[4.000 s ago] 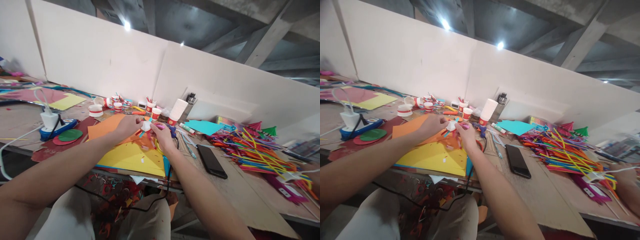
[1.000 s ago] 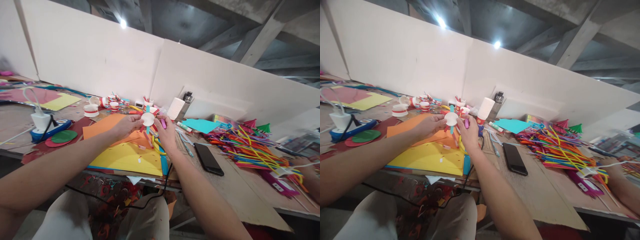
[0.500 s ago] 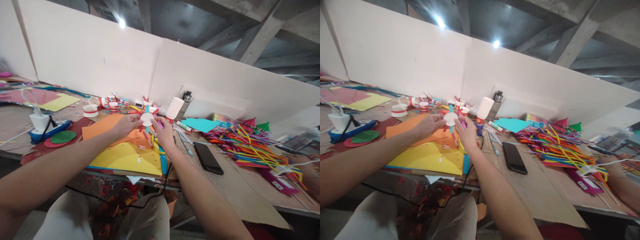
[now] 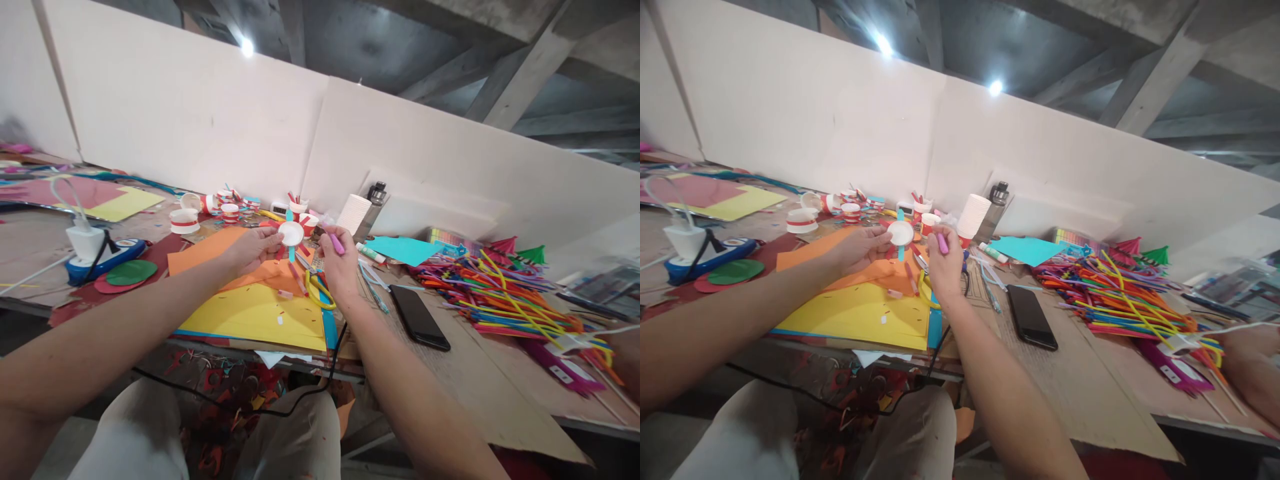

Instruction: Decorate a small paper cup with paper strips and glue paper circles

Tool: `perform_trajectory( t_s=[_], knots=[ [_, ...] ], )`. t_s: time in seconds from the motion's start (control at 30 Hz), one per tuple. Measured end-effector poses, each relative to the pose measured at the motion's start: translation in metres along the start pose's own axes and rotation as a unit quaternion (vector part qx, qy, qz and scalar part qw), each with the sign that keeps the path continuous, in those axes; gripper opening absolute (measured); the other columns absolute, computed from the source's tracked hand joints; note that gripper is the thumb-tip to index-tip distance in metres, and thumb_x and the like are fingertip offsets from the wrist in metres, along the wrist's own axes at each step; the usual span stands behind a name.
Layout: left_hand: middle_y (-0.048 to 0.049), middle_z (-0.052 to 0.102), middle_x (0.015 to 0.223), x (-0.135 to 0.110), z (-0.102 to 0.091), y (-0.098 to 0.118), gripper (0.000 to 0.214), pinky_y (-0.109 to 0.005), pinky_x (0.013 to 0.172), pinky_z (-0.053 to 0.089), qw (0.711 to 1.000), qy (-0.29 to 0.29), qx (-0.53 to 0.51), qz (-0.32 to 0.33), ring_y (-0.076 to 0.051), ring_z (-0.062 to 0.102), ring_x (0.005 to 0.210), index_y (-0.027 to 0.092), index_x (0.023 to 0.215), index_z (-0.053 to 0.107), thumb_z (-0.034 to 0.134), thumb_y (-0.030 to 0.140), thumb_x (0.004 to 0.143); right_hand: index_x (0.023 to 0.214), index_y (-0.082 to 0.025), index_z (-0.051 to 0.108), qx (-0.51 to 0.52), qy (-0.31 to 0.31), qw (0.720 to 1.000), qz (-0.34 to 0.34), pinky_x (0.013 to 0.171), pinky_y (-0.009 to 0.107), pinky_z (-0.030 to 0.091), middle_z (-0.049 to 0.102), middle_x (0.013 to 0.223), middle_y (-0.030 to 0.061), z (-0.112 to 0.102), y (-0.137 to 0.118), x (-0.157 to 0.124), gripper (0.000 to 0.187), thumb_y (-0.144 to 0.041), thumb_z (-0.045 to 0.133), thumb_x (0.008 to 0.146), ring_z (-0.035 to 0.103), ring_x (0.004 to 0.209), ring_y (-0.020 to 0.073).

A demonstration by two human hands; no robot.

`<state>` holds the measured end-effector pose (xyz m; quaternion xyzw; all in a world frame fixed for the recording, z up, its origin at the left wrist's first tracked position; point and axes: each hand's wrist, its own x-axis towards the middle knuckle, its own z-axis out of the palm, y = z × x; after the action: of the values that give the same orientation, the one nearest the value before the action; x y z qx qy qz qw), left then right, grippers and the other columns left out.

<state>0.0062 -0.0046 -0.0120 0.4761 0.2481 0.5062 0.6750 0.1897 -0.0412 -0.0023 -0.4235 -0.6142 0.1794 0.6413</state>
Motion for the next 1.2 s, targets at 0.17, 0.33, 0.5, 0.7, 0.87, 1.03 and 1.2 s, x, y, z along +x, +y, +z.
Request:
perform_trajectory(
  t_s=[0.17,0.33,0.5,0.7,0.87,1.03,1.2],
  knots=[
    [-0.0141,0.075,0.094,0.001,-0.002,0.000,0.019,-0.029,0.076,0.057,0.999,0.009,-0.021,-0.026,-0.016,0.070,0.077,0.009,0.099,0.069,0.071,0.019,0.083,0.091,-0.021,0.055,0.091,-0.015,0.995,0.023,0.053,0.026,0.042,0.054,0.065,-0.0035,0.000,-0.015,-0.005,0.026,-0.047,0.051,0.090,0.049,0.054,0.0108],
    [-0.0128,0.075,0.095,0.002,-0.001,-0.001,0.016,-0.030,0.080,0.057,1.000,0.022,-0.011,-0.017,-0.016,0.070,0.080,0.009,0.096,0.069,0.070,0.018,0.083,0.093,-0.022,0.055,0.101,-0.054,0.993,0.033,0.053,0.025,0.043,0.057,0.063,-0.0042,0.003,-0.016,-0.009,0.023,-0.044,0.053,0.087,0.050,0.053,0.0110],
    [-0.0109,0.075,0.089,0.001,0.001,0.003,0.011,-0.026,0.074,0.058,0.997,0.050,-0.046,-0.030,-0.013,0.069,0.073,0.009,0.093,0.069,0.064,0.017,0.088,0.095,-0.022,0.059,0.081,-0.066,0.994,0.029,0.057,0.026,0.044,0.058,0.072,-0.0017,0.006,-0.015,-0.010,0.023,-0.043,0.053,0.087,0.052,0.060,0.0117],
    [-0.0112,0.075,0.092,0.002,0.000,0.005,0.016,-0.031,0.079,0.059,0.993,0.069,-0.069,-0.064,-0.016,0.070,0.077,0.010,0.095,0.071,0.059,0.019,0.091,0.103,-0.021,0.063,0.041,-0.025,0.999,0.018,0.069,0.028,0.049,0.063,0.085,0.0021,0.005,-0.008,-0.007,0.028,-0.040,0.053,0.087,0.056,0.074,0.0134],
    [-0.0118,0.076,0.099,0.002,-0.002,0.002,0.016,-0.031,0.079,0.060,0.994,0.055,-0.061,-0.070,-0.016,0.071,0.079,0.012,0.099,0.071,0.062,0.022,0.090,0.100,-0.020,0.062,0.053,-0.008,0.996,0.073,0.066,0.027,0.050,0.062,0.084,0.0009,0.006,-0.005,-0.005,0.029,-0.043,0.059,0.082,0.055,0.072,0.0126],
    [-0.0122,0.075,0.099,-0.001,0.003,0.004,0.016,-0.032,0.074,0.061,0.995,0.053,-0.048,-0.068,-0.017,0.071,0.075,0.010,0.100,0.070,0.058,0.018,0.091,0.099,-0.019,0.061,0.082,-0.027,0.986,0.141,0.059,0.024,0.050,0.061,0.084,-0.0003,0.010,-0.002,-0.006,0.034,-0.047,0.064,0.078,0.056,0.070,0.0116],
    [-0.0132,0.075,0.098,-0.005,0.010,0.004,0.018,-0.033,0.075,0.061,0.997,0.033,-0.011,-0.064,-0.017,0.071,0.078,0.009,0.100,0.069,0.055,0.017,0.093,0.098,-0.019,0.062,0.069,-0.033,0.986,0.151,0.062,0.025,0.049,0.063,0.085,-0.0002,0.012,0.006,-0.005,0.038,-0.052,0.064,0.078,0.057,0.073,0.0119]
  ],
)
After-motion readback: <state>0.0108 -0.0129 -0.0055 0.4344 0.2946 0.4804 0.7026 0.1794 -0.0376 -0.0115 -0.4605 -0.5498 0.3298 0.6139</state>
